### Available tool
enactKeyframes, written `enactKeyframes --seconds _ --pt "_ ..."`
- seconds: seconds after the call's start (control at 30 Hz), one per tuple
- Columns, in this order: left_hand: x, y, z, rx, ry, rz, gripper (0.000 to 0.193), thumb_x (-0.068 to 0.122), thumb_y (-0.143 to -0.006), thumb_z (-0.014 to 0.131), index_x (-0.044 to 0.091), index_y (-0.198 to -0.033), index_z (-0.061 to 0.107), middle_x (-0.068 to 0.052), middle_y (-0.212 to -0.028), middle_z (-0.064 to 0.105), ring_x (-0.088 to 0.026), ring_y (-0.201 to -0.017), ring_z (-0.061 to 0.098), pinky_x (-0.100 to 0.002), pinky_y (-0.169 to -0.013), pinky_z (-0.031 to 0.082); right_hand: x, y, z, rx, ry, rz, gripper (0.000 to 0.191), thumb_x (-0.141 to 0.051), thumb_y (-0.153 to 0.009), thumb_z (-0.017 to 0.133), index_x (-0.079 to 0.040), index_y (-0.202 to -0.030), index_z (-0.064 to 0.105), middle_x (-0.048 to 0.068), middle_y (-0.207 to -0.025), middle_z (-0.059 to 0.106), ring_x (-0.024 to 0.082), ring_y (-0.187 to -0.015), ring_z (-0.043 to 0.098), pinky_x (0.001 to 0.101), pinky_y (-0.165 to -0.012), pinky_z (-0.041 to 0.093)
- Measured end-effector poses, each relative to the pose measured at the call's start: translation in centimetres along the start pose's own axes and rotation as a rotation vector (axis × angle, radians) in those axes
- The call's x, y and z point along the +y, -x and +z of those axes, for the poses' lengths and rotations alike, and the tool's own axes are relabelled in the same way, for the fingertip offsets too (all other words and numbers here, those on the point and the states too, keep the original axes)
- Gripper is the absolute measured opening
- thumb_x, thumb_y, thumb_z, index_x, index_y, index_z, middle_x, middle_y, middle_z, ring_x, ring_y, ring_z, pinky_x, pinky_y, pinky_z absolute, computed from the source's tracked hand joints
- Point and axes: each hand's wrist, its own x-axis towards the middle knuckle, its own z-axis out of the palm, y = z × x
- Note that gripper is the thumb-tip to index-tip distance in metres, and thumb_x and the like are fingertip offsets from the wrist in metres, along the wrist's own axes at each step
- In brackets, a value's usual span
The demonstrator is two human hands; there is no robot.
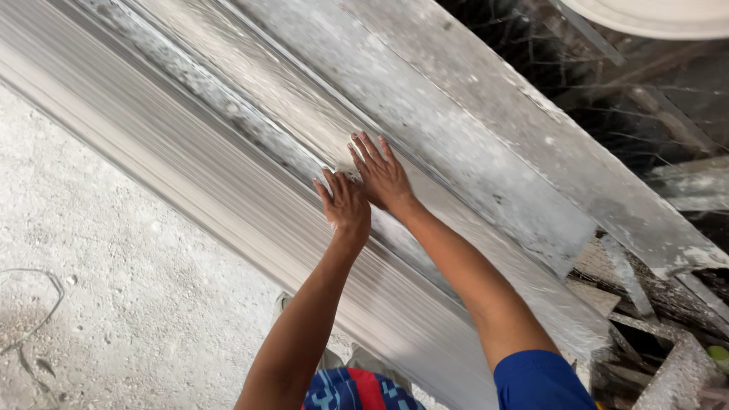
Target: The person applies a white fibrous material into a long, grooved mold, smoothing it by hand. They then retrieve a small white block from a bucket and rub it along the mold's surface to further smooth the applied fibers.
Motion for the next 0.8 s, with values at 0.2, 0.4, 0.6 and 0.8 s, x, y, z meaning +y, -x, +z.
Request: enactKeyframes --seconds 0.2,0.4,0.6,0.8 --pt "-12.0 -7.5 -2.4 0.042 -0.08 0.109 0.057 0.029 -0.101 0.048 0.004 -0.152 0.043 -0.019 -0.162 0.032 -0.049 -0.152 0.012 -0.072 -0.115 -0.004 -3.8 -13.6 -1.2 -0.102 0.067 -0.043 0.082 -0.05 -0.098 0.052 -0.005 -0.163 0.028 0.011 -0.173 0.014 0.026 -0.159 0.0 0.0518 -0.127 -0.001" --pt "-22.1 -15.5 -6.2 -0.079 0.014 0.191 0.036 0.026 -0.099 0.05 0.009 -0.127 0.067 -0.025 -0.149 0.045 -0.045 -0.143 0.032 -0.067 -0.116 0.017 -6.1 -23.0 -1.9 0.054 -0.003 -0.066 0.07 -0.039 -0.108 0.049 -0.004 -0.164 0.028 0.012 -0.175 0.014 0.026 -0.162 0.003 0.0488 -0.131 -0.002" --pt "-28.1 -19.3 -7.0 0.407 0.733 0.065 0.032 0.015 -0.097 0.049 0.004 -0.119 0.069 -0.023 -0.122 0.064 -0.038 -0.118 0.059 -0.055 -0.099 0.047 -3.8 -21.3 -1.4 -0.115 -0.213 -0.061 0.075 -0.033 -0.102 0.052 0.002 -0.162 0.022 0.017 -0.171 0.011 0.032 -0.158 0.001 0.0502 -0.128 -0.001" --pt "-20.9 -12.9 -2.2 0.051 0.354 0.31 0.032 0.021 -0.105 0.042 0.008 -0.128 0.061 -0.026 -0.146 0.046 -0.043 -0.135 0.043 -0.057 -0.114 0.035 -1.6 -7.6 -1.1 -0.263 -0.147 0.032 0.074 -0.041 -0.101 0.048 -0.001 -0.158 0.026 0.017 -0.17 0.012 0.032 -0.158 0.003 0.0504 -0.128 0.0"
